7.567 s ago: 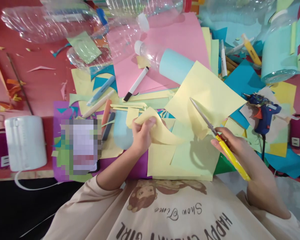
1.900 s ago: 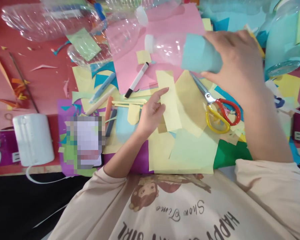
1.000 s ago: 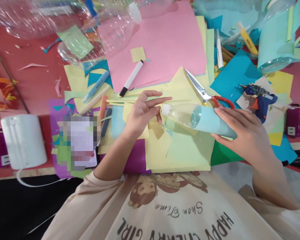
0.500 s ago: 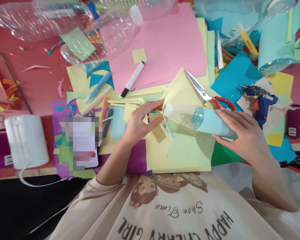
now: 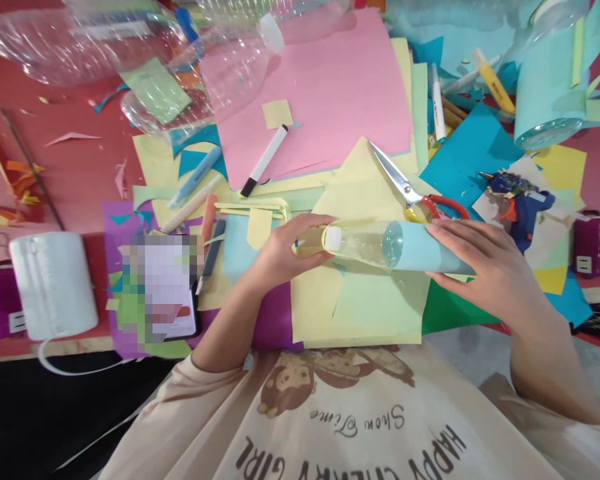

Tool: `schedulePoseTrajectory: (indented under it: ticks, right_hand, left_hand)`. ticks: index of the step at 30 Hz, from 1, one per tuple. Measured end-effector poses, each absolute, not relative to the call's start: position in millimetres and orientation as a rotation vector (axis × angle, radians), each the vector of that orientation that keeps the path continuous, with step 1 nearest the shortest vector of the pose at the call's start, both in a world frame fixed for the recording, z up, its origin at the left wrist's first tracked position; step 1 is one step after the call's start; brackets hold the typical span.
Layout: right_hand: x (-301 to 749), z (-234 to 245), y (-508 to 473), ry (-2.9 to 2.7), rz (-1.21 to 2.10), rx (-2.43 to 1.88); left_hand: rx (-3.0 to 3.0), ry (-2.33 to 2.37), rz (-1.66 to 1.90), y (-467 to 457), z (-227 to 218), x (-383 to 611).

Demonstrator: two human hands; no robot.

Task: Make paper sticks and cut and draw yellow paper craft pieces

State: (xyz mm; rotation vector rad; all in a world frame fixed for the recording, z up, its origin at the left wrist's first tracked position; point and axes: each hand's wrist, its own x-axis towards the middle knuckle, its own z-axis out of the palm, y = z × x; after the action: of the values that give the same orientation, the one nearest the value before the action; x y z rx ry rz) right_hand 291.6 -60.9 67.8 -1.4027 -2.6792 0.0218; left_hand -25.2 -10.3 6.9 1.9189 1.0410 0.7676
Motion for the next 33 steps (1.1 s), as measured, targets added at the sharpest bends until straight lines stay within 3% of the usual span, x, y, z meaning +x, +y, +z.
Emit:
schedulePoseTrajectory:
  ticks: [12,33]
  right_hand:
    - [270.9,73.1,-46.5,-2.722,0.174,-1.447]
    - [226.2,52.6,-26.1,-2.727,0.029,-1.211]
  left_hand:
    - [1.93,1.14,0.799,-16.0,-0.8,-23.3]
    - [1.909,1.056,0.735,-16.3,-3.2,-15.5]
